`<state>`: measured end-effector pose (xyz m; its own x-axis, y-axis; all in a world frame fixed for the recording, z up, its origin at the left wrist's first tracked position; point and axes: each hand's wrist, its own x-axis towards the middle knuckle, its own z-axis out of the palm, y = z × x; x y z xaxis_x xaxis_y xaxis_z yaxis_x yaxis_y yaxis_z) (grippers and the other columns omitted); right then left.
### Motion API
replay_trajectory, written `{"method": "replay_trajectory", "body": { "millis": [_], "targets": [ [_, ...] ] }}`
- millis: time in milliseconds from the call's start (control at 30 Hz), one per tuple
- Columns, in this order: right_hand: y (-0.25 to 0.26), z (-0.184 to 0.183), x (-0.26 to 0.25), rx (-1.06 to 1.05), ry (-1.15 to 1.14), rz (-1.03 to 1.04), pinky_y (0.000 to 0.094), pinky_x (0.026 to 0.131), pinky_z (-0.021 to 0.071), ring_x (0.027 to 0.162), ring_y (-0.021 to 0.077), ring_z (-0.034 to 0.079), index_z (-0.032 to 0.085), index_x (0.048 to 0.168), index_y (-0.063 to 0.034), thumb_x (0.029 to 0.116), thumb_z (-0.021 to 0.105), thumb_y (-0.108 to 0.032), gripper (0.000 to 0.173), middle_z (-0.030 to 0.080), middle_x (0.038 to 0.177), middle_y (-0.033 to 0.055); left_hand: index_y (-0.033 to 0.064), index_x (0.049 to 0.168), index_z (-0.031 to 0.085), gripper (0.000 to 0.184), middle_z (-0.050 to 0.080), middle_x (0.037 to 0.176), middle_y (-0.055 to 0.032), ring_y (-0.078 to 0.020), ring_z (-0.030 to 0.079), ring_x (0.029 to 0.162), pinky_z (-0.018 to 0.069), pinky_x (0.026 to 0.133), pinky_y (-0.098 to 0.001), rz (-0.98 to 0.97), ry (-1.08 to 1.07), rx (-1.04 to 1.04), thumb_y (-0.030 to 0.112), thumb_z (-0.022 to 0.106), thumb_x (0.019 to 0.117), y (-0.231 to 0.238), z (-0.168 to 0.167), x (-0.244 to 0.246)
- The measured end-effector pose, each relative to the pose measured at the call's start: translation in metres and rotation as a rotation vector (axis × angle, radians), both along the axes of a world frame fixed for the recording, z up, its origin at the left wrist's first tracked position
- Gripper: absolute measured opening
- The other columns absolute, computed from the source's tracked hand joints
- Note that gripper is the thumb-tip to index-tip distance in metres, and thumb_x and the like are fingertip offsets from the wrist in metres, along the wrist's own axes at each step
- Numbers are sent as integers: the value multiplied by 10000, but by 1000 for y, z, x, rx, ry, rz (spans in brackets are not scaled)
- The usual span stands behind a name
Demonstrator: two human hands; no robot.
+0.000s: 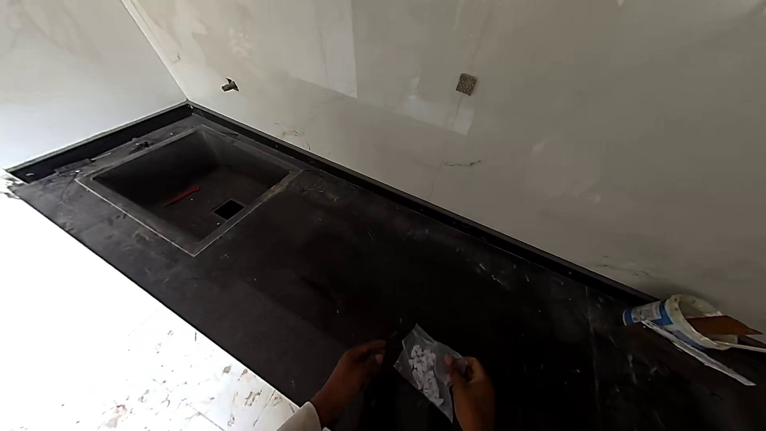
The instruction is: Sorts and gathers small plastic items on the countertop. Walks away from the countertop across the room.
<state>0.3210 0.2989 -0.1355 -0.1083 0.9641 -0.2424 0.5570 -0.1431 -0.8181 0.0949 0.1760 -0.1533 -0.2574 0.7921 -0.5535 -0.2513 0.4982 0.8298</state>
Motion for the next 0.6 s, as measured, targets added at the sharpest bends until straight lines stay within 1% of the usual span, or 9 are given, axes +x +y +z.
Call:
{"method": "replay_trajectory", "body": {
  "millis": [67,200,267,333,367,400,467,533,600],
  "targets": [
    [10,11,0,47,-63,27,457,632,516,644,217,607,689,986,-5,908,783,-292,312,634,716,79,63,1406,583,415,668,1303,-120,-223,696,1078,583,908,-414,3,-3,-18,247,608,1035,-3,-3,2],
    [26,34,8,155,-134,65,431,598,517,607,183,608,717,965,-45,891,796,-317,293,642,687,39,71,1387,603,397,680,1287,-107,-211,701,1061,592,891,-403,14,12,-4,247,608,1031,-10,-12,4],
    [31,48,15,214,-141,73,418,591,517,603,171,608,720,967,-46,895,787,-302,274,648,687,35,70,1386,601,395,694,1239,-98,-187,705,995,594,847,-377,3,39,-5,227,614,1024,-12,-15,7],
    [36,63,24,269,-168,82,425,588,520,598,173,614,725,965,-44,903,773,-305,272,653,685,39,72,1371,610,393,711,1148,-91,-169,707,909,598,788,-353,-27,128,-9,199,646,1001,-10,-17,10],
    [39,69,30,293,-187,87,428,580,518,593,174,613,724,961,-44,906,766,-310,275,653,683,39,77,1368,615,405,707,1130,-92,-171,697,906,591,797,-353,-62,201,-14,197,665,984,-7,-17,12],
    [43,75,39,310,-206,90,434,581,519,596,177,616,724,963,-43,909,759,-319,283,655,688,42,85,1367,623,422,696,1149,-100,-185,686,947,579,846,-367,-113,290,-19,202,682,967,-3,-16,14],
    [51,82,63,303,-247,73,448,610,533,634,191,636,726,977,-41,918,749,-342,308,675,727,59,96,1387,620,458,634,1287,-154,-260,642,1112,528,987,-422,-249,474,-6,195,695,947,12,-6,20],
    [61,81,96,244,-265,17,476,664,531,695,220,647,726,995,-27,936,737,-337,316,688,779,92,126,1426,586,507,533,1425,-188,-307,606,1214,518,1035,-441,-392,621,10,156,706,934,33,2,27],
    [70,67,136,163,-280,-69,523,724,526,755,270,657,728,1001,7,961,716,-307,316,698,828,147,142,1465,542,570,460,1496,-186,-336,543,1310,490,1083,-447,-543,694,-8,122,717,923,58,5,34]
  ]
}}
